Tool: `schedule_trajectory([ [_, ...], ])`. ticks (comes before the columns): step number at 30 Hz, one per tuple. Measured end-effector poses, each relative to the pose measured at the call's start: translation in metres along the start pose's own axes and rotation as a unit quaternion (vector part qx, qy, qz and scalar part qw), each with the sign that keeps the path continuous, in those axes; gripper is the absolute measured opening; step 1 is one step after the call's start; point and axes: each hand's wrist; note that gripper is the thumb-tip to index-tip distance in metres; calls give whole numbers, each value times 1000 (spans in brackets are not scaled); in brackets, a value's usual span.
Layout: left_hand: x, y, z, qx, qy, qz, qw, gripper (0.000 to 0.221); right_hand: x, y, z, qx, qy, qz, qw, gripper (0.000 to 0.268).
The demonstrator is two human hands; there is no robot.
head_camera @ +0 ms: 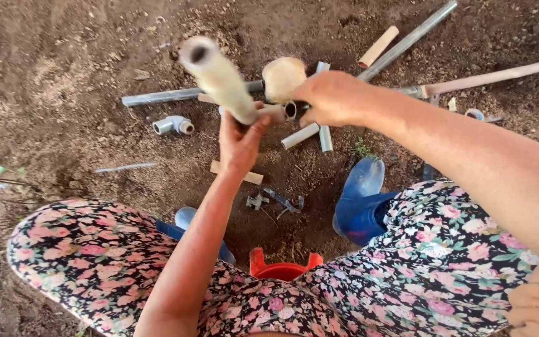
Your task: Assembling PVC pipes and fittings and laying them out on the ground in a specific pattern.
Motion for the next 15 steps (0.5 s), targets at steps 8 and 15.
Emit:
schedule_trajectory([
  [8,1,-81,-1,568,99,-85,813,26,42,-8,-24,-141,-6,67,988,31],
  [15,-22,-126,-13,557,81,-88,822,26,16,14,-18,-56,19,12,998,23],
])
Point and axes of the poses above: each hand's wrist, its own z-axis towards the middle knuckle, its own x-axis out of the back of the hand, y = z × x, and after that the axes turned 10 degrees about y, right-handed
